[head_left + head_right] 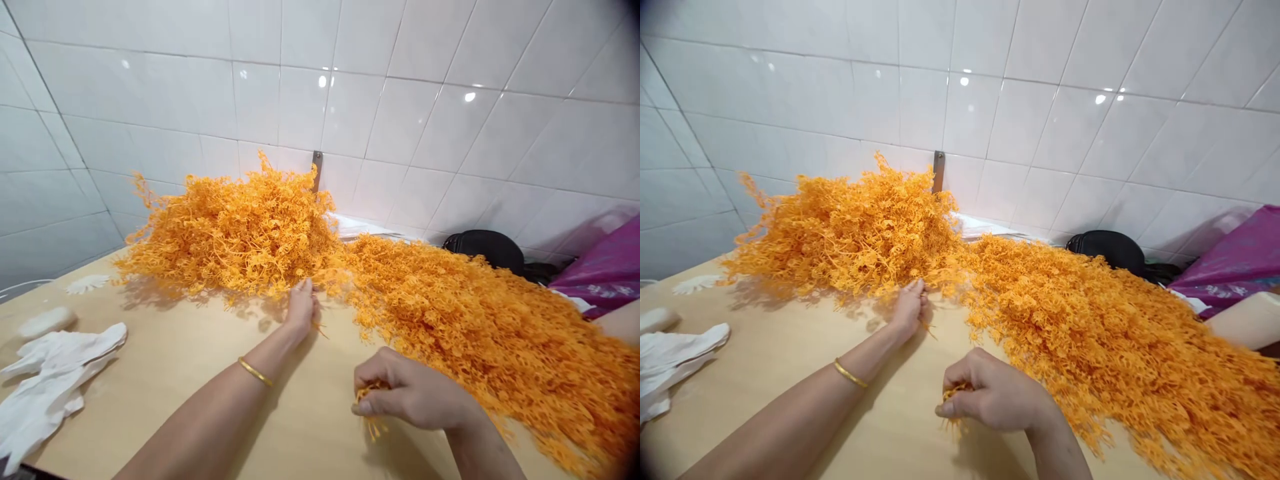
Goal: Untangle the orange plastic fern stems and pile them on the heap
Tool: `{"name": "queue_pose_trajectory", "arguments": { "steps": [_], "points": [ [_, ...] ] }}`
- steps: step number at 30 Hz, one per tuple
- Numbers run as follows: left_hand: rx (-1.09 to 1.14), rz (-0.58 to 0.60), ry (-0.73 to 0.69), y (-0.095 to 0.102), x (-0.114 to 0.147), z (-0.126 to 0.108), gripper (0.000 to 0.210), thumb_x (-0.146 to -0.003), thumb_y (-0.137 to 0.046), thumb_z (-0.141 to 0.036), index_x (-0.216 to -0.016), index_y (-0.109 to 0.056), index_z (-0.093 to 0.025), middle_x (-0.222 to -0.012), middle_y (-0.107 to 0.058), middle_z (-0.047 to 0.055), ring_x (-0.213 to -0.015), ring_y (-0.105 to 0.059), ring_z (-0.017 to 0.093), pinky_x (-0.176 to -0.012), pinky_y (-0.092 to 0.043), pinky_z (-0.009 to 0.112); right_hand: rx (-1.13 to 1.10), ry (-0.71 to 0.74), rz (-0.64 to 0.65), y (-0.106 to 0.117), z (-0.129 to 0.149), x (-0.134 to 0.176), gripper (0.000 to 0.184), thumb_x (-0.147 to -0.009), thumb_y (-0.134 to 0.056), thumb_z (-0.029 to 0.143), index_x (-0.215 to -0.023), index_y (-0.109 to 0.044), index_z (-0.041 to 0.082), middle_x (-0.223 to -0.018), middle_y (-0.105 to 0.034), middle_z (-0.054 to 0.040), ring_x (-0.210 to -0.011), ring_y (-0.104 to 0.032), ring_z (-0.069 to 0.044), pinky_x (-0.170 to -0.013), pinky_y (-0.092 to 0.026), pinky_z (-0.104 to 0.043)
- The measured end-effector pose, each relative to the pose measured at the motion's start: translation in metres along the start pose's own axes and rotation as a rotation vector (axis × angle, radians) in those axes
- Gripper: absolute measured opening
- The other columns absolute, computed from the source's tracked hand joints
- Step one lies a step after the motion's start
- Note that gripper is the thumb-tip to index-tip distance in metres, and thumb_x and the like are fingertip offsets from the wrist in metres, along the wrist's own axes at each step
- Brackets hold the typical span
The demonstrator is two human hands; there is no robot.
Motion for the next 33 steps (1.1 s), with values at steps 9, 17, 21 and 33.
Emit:
{"name": "queue_pose_trajectory", "arguments": {
  "steps": [9,17,21,33],
  "points": [
    [-0.012,0.407,0.149,-0.035,0.028,0.028,0.025,-0.07,-0.056,-0.036,-0.065,-0.043,-0.016,-0.037,-0.032,-0.008,-0.03,-0.028,0.003,-0.035,-0.022,0.015,0.761,-0.471,-1.045,0.082,-0.055,0.031,0.025,-0.073,-0.045,0.02,-0.095,-0.056,0.018,-0.102,-0.05,-0.0124,-0.088,-0.043,-0.026,-0.066,-0.031,-0.033],
    [0.01,0.531,0.27,-0.044,0.042,0.038,0.019,-0.071,-0.054,-0.033,-0.071,-0.05,-0.014,-0.047,-0.051,0.0,-0.043,-0.052,0.012,-0.051,-0.04,0.026,0.408,-0.307,-1.063,0.079,-0.051,0.026,0.033,-0.084,-0.029,0.035,-0.07,-0.052,0.018,-0.065,-0.053,-0.0058,-0.061,-0.047,-0.016,-0.059,-0.033,-0.029],
    [-0.018,0.694,0.376,-0.054,0.06,0.048,0.017,-0.068,-0.059,-0.027,-0.067,-0.055,-0.011,-0.05,-0.053,0.002,-0.046,-0.054,0.013,-0.053,-0.042,0.027,-0.216,-0.249,-1.003,0.066,-0.075,0.009,0.039,-0.077,-0.041,0.045,-0.101,-0.045,0.015,-0.068,-0.055,-0.0031,-0.051,-0.048,-0.013,-0.053,-0.036,-0.027],
    [0.213,0.355,0.46,-0.03,0.032,0.037,0.015,-0.073,-0.052,-0.019,-0.086,-0.053,-0.011,-0.066,-0.06,0.006,-0.066,-0.06,0.016,-0.07,-0.046,0.029,-0.556,-0.161,-0.832,0.056,-0.089,-0.004,0.026,-0.065,-0.05,0.025,-0.09,-0.051,0.016,-0.049,-0.044,0.0057,-0.041,-0.034,-0.007,-0.04,-0.026,-0.02]
  ]
}}
Point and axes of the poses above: each hand's wrist, its own x-axis away from the middle knuckle, its own y-axis out of the back of the hand, z = x × y, the point moved 8 cm from there along -x, towards the middle knuckle
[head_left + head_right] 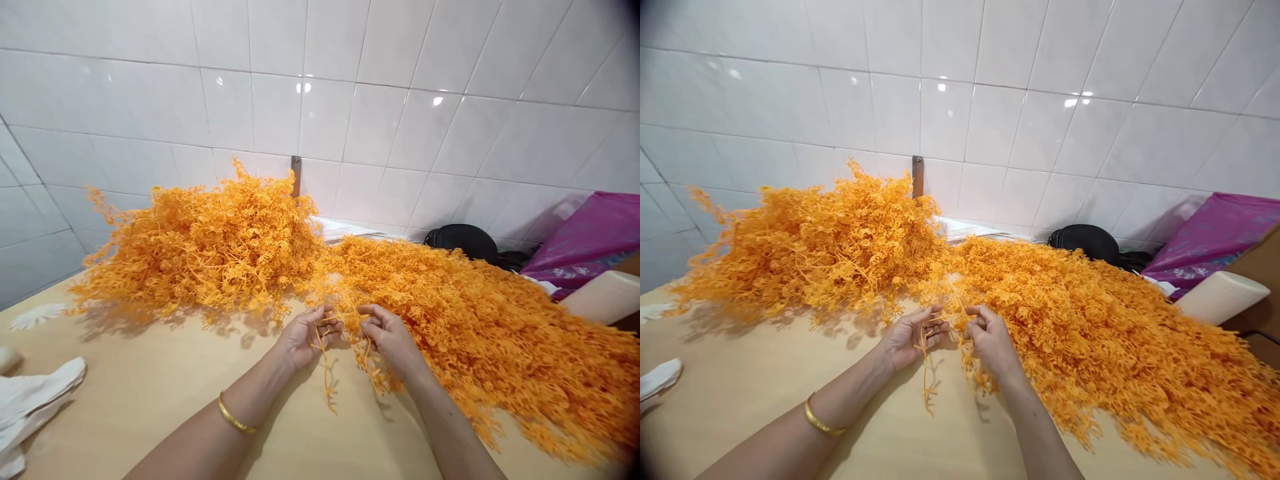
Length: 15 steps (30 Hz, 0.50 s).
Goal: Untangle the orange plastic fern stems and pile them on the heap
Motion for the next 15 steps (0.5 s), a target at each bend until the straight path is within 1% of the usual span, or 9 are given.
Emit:
{"name": "queue_pose_trajectory", "arguments": {
  "steps": [2,4,6,7,10,12,15],
  "points": [
    [-0.06,-0.035,-0.098,0.002,0.001,-0.007,0.021,-0.071,-0.052,-0.011,-0.092,-0.052,-0.013,-0.061,-0.058,0.003,-0.058,-0.059,0.013,-0.065,-0.046,0.027,0.157,0.029,0.042,-0.004,0.0,0.0,0.02,-0.067,-0.049,0.026,-0.083,-0.052,0.016,-0.045,-0.038,0.0071,-0.04,-0.033,-0.007,-0.04,-0.025,-0.021],
    [-0.144,-0.059,-0.214,0.001,0.003,-0.014,0.032,-0.069,-0.054,-0.01,-0.101,-0.049,-0.013,-0.057,-0.056,0.0,-0.051,-0.056,0.011,-0.059,-0.045,0.025,0.292,0.065,0.07,-0.008,-0.001,0.0,0.016,-0.069,-0.047,0.028,-0.077,-0.053,0.017,-0.041,-0.032,0.008,-0.038,-0.03,-0.008,-0.04,-0.022,-0.021],
    [-0.226,-0.063,-0.304,-0.001,0.004,-0.018,0.044,-0.067,-0.058,-0.012,-0.109,-0.045,-0.012,-0.054,-0.054,-0.001,-0.047,-0.054,0.01,-0.055,-0.044,0.024,0.406,0.115,0.066,-0.01,0.002,0.001,0.015,-0.07,-0.045,0.029,-0.074,-0.054,0.018,-0.041,-0.032,0.0076,-0.039,-0.031,-0.008,-0.041,-0.022,-0.021],
    [-0.259,-0.059,-0.327,-0.002,0.004,-0.018,0.049,-0.065,-0.06,-0.013,-0.111,-0.044,-0.012,-0.054,-0.054,-0.001,-0.046,-0.053,0.01,-0.054,-0.044,0.023,0.456,0.137,0.052,-0.009,0.003,0.002,0.015,-0.071,-0.044,0.028,-0.075,-0.054,0.018,-0.042,-0.034,0.0071,-0.04,-0.033,-0.009,-0.042,-0.023,-0.021],
    [-0.325,-0.044,-0.327,-0.003,0.003,-0.015,0.056,-0.062,-0.064,-0.017,-0.113,-0.042,-0.01,-0.054,-0.055,0.0,-0.047,-0.054,0.011,-0.054,-0.043,0.023,0.58,0.183,0.01,-0.007,0.007,0.003,0.014,-0.071,-0.043,0.026,-0.076,-0.054,0.018,-0.044,-0.039,0.0057,-0.044,-0.038,-0.011,-0.045,-0.025,-0.022],
    [-0.343,-0.048,-0.318,-0.002,0.003,-0.014,0.059,-0.062,-0.064,-0.019,-0.115,-0.04,-0.009,-0.053,-0.055,0.001,-0.048,-0.055,0.011,-0.055,-0.042,0.023,0.621,0.195,-0.019,-0.005,0.009,0.004,0.015,-0.072,-0.042,0.026,-0.076,-0.055,0.019,-0.045,-0.042,0.0045,-0.046,-0.042,-0.012,-0.046,-0.027,-0.023],
    [-0.372,-0.058,-0.306,-0.002,0.005,-0.014,0.065,-0.065,-0.061,-0.022,-0.121,-0.033,-0.009,-0.052,-0.056,0.001,-0.051,-0.055,0.012,-0.056,-0.042,0.023,0.632,0.271,-0.109,-0.001,0.019,0.006,0.019,-0.075,-0.038,0.027,-0.071,-0.055,0.018,-0.057,-0.051,-0.0004,-0.057,-0.048,-0.015,-0.054,-0.033,-0.025]
  ]
}}
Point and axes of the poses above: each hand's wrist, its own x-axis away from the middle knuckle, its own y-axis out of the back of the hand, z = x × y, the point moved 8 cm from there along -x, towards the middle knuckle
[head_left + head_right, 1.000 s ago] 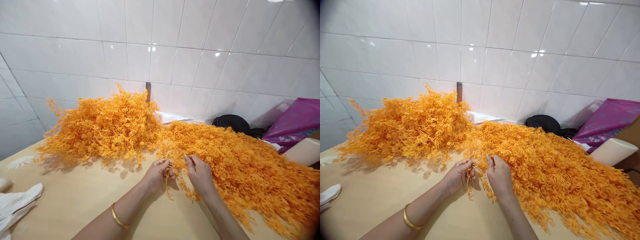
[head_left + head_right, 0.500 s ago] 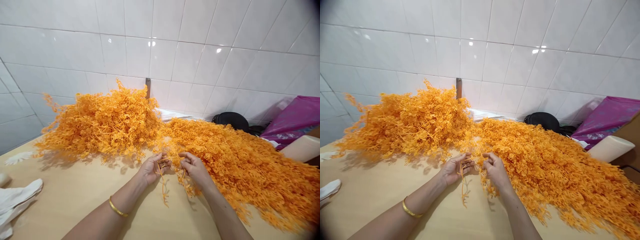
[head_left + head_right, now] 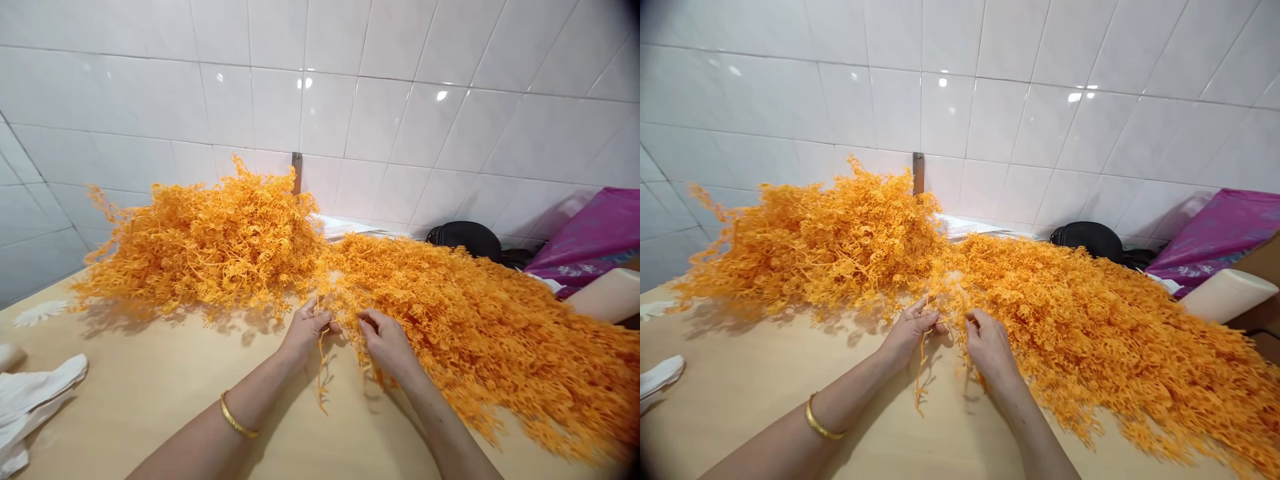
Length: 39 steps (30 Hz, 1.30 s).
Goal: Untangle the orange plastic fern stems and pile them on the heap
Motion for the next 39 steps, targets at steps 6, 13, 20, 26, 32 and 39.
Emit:
{"name": "queue_pose_trajectory", "arguments": {
  "steps": [6,13,20,26,32,39],
  "points": [
    [-0.235,0.084,-0.094,-0.013,0.004,-0.001,0.052,-0.07,-0.054,-0.023,-0.118,-0.038,-0.013,-0.053,-0.053,-0.001,-0.05,-0.051,0.01,-0.053,-0.04,0.021,-0.163,0.041,-0.289,0.026,0.01,0.005,0.023,-0.08,-0.038,0.032,-0.077,-0.055,0.017,-0.073,-0.055,-0.005,-0.067,-0.05,-0.016,-0.062,-0.038,-0.028],
    [-0.588,0.149,-0.305,-0.021,0.012,-0.006,0.043,-0.073,-0.047,-0.019,-0.116,-0.045,-0.017,-0.053,-0.049,-0.004,-0.048,-0.044,0.007,-0.051,-0.035,0.02,-0.481,-0.025,-0.212,0.007,0.006,0.003,0.04,-0.076,-0.047,0.038,-0.109,-0.046,0.016,-0.084,-0.056,-0.0063,-0.065,-0.052,-0.014,-0.057,-0.042,-0.026],
    [-0.196,0.127,-0.107,-0.017,0.007,0.002,0.03,-0.062,-0.063,-0.022,-0.09,-0.057,-0.015,-0.06,-0.053,0.0,-0.054,-0.05,0.009,-0.056,-0.04,0.023,-0.53,-0.023,-0.117,-0.007,0.002,0.0,0.023,-0.074,-0.048,0.028,-0.093,-0.055,0.017,-0.074,-0.057,-0.0031,-0.067,-0.052,-0.014,-0.062,-0.041,-0.026],
    [0.105,0.031,0.038,-0.007,0.001,0.003,0.015,-0.058,-0.066,-0.017,-0.066,-0.055,-0.012,-0.055,-0.052,0.0,-0.048,-0.05,0.009,-0.054,-0.043,0.025,-0.602,0.019,-0.031,-0.014,0.013,0.003,0.019,-0.072,-0.05,0.026,-0.088,-0.054,0.017,-0.072,-0.054,-0.0013,-0.064,-0.05,-0.012,-0.059,-0.041,-0.024],
    [0.045,-0.023,-0.015,-0.004,0.002,0.0,0.017,-0.058,-0.065,-0.018,-0.066,-0.051,-0.014,-0.052,-0.048,-0.004,-0.043,-0.046,0.007,-0.047,-0.041,0.022,-0.69,-0.103,0.028,-0.019,0.007,0.001,0.025,-0.072,-0.05,0.041,-0.073,-0.052,0.016,-0.067,-0.054,-0.0007,-0.059,-0.051,-0.011,-0.055,-0.041,-0.023],
    [-0.081,0.114,-0.012,-0.02,0.007,0.005,0.024,-0.063,-0.06,-0.032,-0.069,-0.042,-0.018,-0.044,-0.046,-0.006,-0.036,-0.041,0.007,-0.04,-0.036,0.02,-0.543,-0.103,0.159,-0.033,0.017,0.007,0.032,-0.069,-0.053,0.045,-0.059,-0.049,0.015,-0.05,-0.053,0.0011,-0.047,-0.049,-0.011,-0.045,-0.035,-0.021]
  ]
}}
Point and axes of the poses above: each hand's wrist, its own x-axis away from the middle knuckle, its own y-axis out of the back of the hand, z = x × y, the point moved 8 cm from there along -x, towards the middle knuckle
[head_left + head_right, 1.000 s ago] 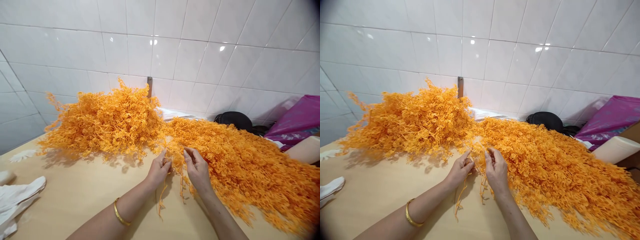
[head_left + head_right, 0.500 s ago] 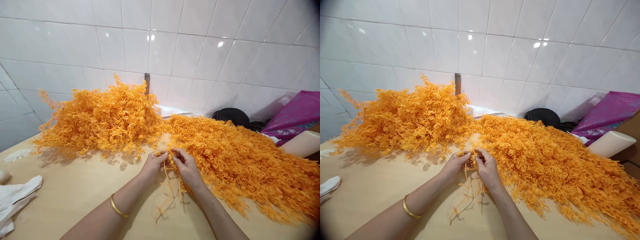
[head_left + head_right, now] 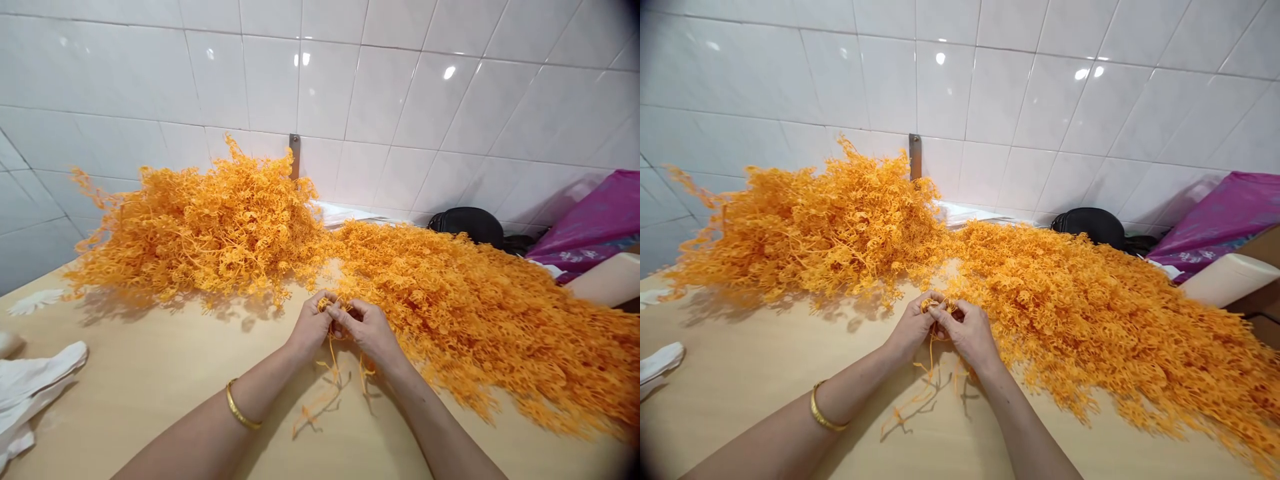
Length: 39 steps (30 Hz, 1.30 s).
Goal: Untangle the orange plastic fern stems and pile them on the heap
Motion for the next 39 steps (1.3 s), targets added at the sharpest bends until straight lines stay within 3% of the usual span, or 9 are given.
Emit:
{"name": "queue_pose_trajectory", "arguments": {
  "steps": [6,12,14,19,24,27,31,35,39],
  "points": [
    [-0.017,0.05,-0.029,-0.004,0.002,-0.001,0.02,-0.071,-0.052,-0.035,-0.074,-0.04,-0.019,-0.04,-0.044,-0.007,-0.036,-0.043,0.007,-0.042,-0.034,0.019,-0.168,0.083,0.039,-0.007,0.007,0.002,0.03,-0.08,-0.04,0.037,-0.06,-0.048,0.017,-0.049,-0.05,0.0017,-0.046,-0.048,-0.011,-0.05,-0.038,-0.023],
    [0.192,-0.017,0.022,0.005,-0.006,0.006,0.029,-0.063,-0.062,-0.033,-0.071,-0.037,-0.02,-0.037,-0.035,-0.01,-0.032,-0.036,0.006,-0.04,-0.033,0.018,0.418,0.397,-0.307,0.006,0.037,0.014,0.022,-0.079,-0.039,0.024,-0.064,-0.054,0.017,-0.065,-0.054,-0.0029,-0.067,-0.048,-0.014,-0.068,-0.034,-0.028],
    [0.233,-0.079,0.031,0.014,-0.01,0.004,0.028,-0.064,-0.062,-0.031,-0.07,-0.036,-0.02,-0.035,-0.031,-0.011,-0.03,-0.03,0.004,-0.04,-0.033,0.019,0.496,0.451,-0.407,0.016,0.046,0.019,0.02,-0.08,-0.04,0.025,-0.068,-0.054,0.018,-0.067,-0.054,-0.0028,-0.067,-0.047,-0.014,-0.068,-0.033,-0.028],
    [0.264,-0.185,0.033,0.031,-0.013,-0.001,0.029,-0.064,-0.062,-0.029,-0.066,-0.034,-0.02,-0.036,-0.028,-0.012,-0.03,-0.028,0.003,-0.043,-0.037,0.021,0.272,0.23,-0.698,0.074,0.031,0.021,0.025,-0.082,-0.037,0.036,-0.067,-0.045,0.018,-0.056,-0.045,0.0016,-0.05,-0.04,-0.01,-0.049,-0.031,-0.022],
    [0.251,-0.156,0.021,0.027,-0.01,0.001,0.029,-0.063,-0.062,-0.032,-0.068,-0.036,-0.02,-0.039,-0.038,-0.009,-0.035,-0.038,0.006,-0.047,-0.038,0.022,0.104,0.157,-0.493,0.065,0.017,0.011,0.028,-0.08,-0.038,0.039,-0.063,-0.044,0.018,-0.055,-0.049,0.0007,-0.05,-0.045,-0.011,-0.048,-0.035,-0.022],
    [0.232,-0.123,0.012,0.021,-0.007,0.001,0.028,-0.062,-0.063,-0.029,-0.069,-0.037,-0.019,-0.041,-0.043,-0.008,-0.037,-0.042,0.007,-0.045,-0.036,0.021,0.137,0.132,-0.367,0.043,0.014,0.008,0.02,-0.079,-0.041,0.034,-0.078,-0.051,0.018,-0.059,-0.054,-0.0001,-0.048,-0.047,-0.011,-0.047,-0.036,-0.022],
    [0.198,-0.08,0.011,0.014,-0.004,0.0,0.026,-0.062,-0.063,-0.027,-0.069,-0.039,-0.019,-0.043,-0.048,-0.006,-0.038,-0.045,0.008,-0.045,-0.037,0.021,0.169,0.073,-0.246,0.024,0.005,0.004,0.027,-0.077,-0.041,0.033,-0.092,-0.055,0.016,-0.057,-0.052,0.0007,-0.044,-0.042,-0.01,-0.043,-0.033,-0.022],
    [0.184,-0.017,0.002,0.01,-0.004,-0.002,0.024,-0.064,-0.062,-0.029,-0.069,-0.041,-0.018,-0.044,-0.049,-0.004,-0.038,-0.046,0.009,-0.044,-0.035,0.021,0.178,0.074,-0.187,0.017,0.0,0.0,0.032,-0.073,-0.047,0.039,-0.091,-0.057,0.015,-0.059,-0.053,0.0003,-0.046,-0.041,-0.01,-0.043,-0.031,-0.022],
    [0.188,0.033,0.054,0.009,-0.004,0.0,0.02,-0.065,-0.061,-0.028,-0.072,-0.048,-0.014,-0.041,-0.043,-0.006,-0.034,-0.039,0.005,-0.042,-0.031,0.018,0.179,0.126,-0.155,0.013,0.003,0.001,0.023,-0.076,-0.045,0.037,-0.07,-0.054,0.016,-0.056,-0.047,0.0026,-0.049,-0.038,-0.008,-0.045,-0.03,-0.021]
  ]
}}
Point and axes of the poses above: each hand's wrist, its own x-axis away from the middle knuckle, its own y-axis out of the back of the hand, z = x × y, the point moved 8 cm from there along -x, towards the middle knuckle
